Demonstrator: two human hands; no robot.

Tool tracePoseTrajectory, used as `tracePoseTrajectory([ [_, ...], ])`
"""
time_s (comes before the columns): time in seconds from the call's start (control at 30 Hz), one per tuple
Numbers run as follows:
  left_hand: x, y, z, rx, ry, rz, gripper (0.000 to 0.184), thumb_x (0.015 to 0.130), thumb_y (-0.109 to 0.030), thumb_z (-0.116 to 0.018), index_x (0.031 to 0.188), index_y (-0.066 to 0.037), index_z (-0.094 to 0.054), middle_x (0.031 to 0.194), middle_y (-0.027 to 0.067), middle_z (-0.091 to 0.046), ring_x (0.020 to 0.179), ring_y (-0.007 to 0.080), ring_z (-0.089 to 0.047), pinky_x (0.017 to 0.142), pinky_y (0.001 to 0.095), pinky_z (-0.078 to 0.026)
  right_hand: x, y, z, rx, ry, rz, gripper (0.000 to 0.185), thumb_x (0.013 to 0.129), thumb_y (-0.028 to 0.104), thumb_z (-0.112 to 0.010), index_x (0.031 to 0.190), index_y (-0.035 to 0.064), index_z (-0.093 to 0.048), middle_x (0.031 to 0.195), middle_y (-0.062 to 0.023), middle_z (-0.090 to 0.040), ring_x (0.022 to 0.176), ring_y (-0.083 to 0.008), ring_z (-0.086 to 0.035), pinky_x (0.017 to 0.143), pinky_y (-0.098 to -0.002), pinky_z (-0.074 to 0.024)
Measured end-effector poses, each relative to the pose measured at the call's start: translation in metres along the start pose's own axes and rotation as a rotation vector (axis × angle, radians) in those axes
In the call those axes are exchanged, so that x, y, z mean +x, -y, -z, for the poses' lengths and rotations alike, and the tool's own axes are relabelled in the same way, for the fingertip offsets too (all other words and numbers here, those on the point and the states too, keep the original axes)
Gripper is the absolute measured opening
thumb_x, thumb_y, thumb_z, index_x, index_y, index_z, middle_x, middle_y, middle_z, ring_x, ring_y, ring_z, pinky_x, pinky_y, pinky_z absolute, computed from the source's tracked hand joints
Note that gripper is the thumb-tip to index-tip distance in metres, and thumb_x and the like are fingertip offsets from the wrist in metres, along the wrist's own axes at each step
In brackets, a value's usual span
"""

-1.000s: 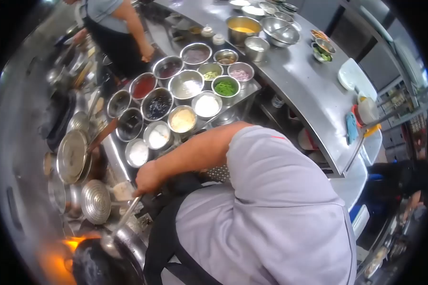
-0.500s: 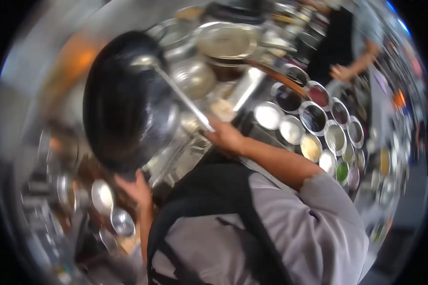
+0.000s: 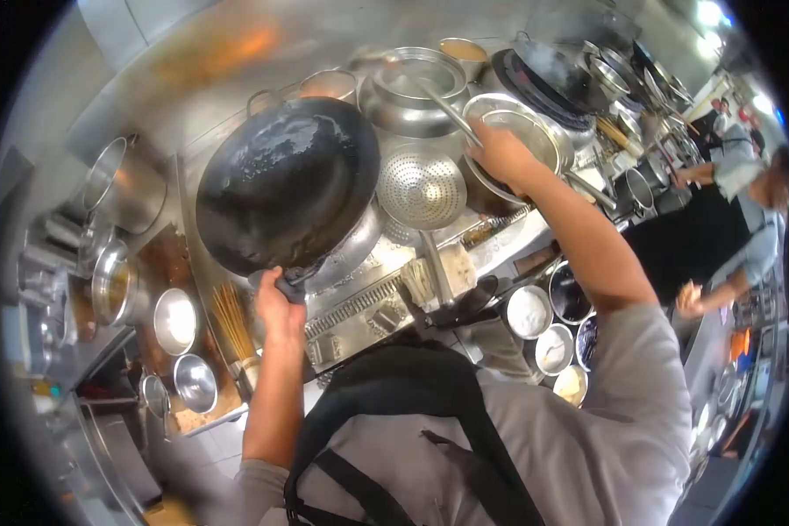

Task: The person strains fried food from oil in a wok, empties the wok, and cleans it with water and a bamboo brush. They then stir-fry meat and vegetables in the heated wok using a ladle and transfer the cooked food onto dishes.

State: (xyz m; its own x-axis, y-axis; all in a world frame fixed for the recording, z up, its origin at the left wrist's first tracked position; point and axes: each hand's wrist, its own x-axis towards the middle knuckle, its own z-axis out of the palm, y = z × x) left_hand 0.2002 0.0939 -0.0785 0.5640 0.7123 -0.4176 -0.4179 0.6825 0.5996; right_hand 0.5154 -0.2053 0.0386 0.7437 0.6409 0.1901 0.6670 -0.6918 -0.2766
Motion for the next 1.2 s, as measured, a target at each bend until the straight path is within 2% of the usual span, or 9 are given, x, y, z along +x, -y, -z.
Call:
tracePoseTrajectory([
  [0.2,-0.005,0.001,-0.006,0.101,-0.110,-0.083,0.019,0.087,-0.007,-0.061,0.105,-0.002,-0.056,0.095,0.0080,-0.062,0.086,0.0229,-0.063,0.077,0.0363,-0.056,0.162,-0.063,-0.069,-0.326,0.335,-0.217,0.044,0.083,0.016,-0.060,0.120,-0.0059,-0.052,0.103,-0.0255,-0.066,0.087,-0.0399,-0.066,0.076,-0.0471,-0.0518],
  [0.3,-0.027,-0.031,0.050,0.228,-0.122,0.004,0.039,0.090,-0.016,-0.063,0.123,-0.004,-0.045,0.108,0.0083,-0.058,0.089,0.0198,-0.061,0.073,0.0340,-0.056,0.199,-0.068,-0.080,0.148,0.307,-0.236,0.026,0.083,0.011,-0.058,0.099,-0.0083,-0.055,0.085,-0.0200,-0.067,0.070,-0.0306,-0.066,0.062,-0.0397,-0.0534],
  [0.37,-0.038,-0.063,0.099,0.660,-0.438,-0.384,0.080,0.084,-0.027,-0.070,0.145,0.003,-0.028,0.136,0.0194,-0.047,0.120,0.0290,-0.050,0.100,0.0390,-0.042,0.218,-0.050,-0.069,1.774,0.220,-0.890,0.011,0.087,0.008,-0.053,0.083,-0.0012,-0.050,0.067,-0.0085,-0.057,0.055,-0.0183,-0.056,0.051,-0.0276,-0.0491],
  [0.5,-0.020,-0.151,0.209,1.339,-0.849,-0.753,0.077,0.083,-0.027,-0.071,0.138,0.010,-0.032,0.137,0.0319,-0.043,0.123,0.0405,-0.048,0.102,0.0409,-0.039,0.229,0.006,-0.045,2.022,0.253,-0.683,0.006,0.091,0.005,-0.051,0.085,0.0057,-0.049,0.060,-0.0018,-0.050,0.050,-0.0131,-0.053,0.045,-0.0258,-0.0477],
  [0.7,0.005,-0.185,0.303,1.680,-0.878,-0.530,0.074,0.079,-0.022,-0.074,0.139,0.002,-0.037,0.131,0.0277,-0.051,0.119,0.0421,-0.052,0.100,0.0425,-0.042,0.173,-0.004,-0.044,0.660,-0.106,-0.376,0.017,0.080,0.009,-0.062,0.094,0.0014,-0.058,0.066,-0.0074,-0.059,0.054,-0.0200,-0.058,0.048,-0.0332,-0.0491],
  [0.9,0.002,-0.167,0.265,1.945,-0.912,-0.500,0.060,0.080,-0.023,-0.075,0.129,0.000,-0.049,0.118,0.0245,-0.060,0.108,0.0441,-0.057,0.094,0.0481,-0.044,0.170,-0.077,-0.084,1.334,0.146,-0.739,0.009,0.083,0.011,-0.063,0.083,0.0053,-0.056,0.062,-0.0022,-0.054,0.061,-0.0152,-0.058,0.053,-0.0261,-0.0485],
  [0.97,-0.005,-0.167,0.231,1.850,-0.670,-0.915,0.052,0.084,-0.021,-0.072,0.127,0.000,-0.051,0.112,0.0195,-0.063,0.096,0.0344,-0.062,0.088,0.0430,-0.049,0.177,-0.098,-0.096,1.734,0.198,-0.745,0.011,0.084,0.012,-0.063,0.079,0.0065,-0.056,0.060,-0.0005,-0.052,0.063,-0.0137,-0.058,0.055,-0.0238,-0.0482],
  [1.07,-0.104,-0.129,0.053,0.847,0.023,-0.417,0.035,0.091,-0.018,-0.063,0.119,0.001,-0.054,0.106,0.0079,-0.063,0.088,0.0155,-0.062,0.079,0.0285,-0.051,0.156,-0.092,-0.079,2.269,0.427,-0.465,0.019,0.081,0.006,-0.066,0.074,0.0096,-0.049,0.066,0.0008,-0.050,0.064,-0.0102,-0.054,0.057,-0.0191,-0.0480],
  [1.2,-0.207,-0.112,-0.087,0.684,1.700,-0.394,0.042,0.093,-0.040,-0.061,0.095,0.002,-0.063,0.113,0.0220,-0.060,0.089,0.0337,-0.063,0.069,0.0389,-0.051,0.112,-0.048,-0.043,2.382,0.478,-0.290,0.019,0.084,0.017,-0.063,0.073,0.0075,-0.050,0.064,-0.0007,-0.045,0.053,-0.0113,-0.044,0.047,-0.0230,-0.0382],
])
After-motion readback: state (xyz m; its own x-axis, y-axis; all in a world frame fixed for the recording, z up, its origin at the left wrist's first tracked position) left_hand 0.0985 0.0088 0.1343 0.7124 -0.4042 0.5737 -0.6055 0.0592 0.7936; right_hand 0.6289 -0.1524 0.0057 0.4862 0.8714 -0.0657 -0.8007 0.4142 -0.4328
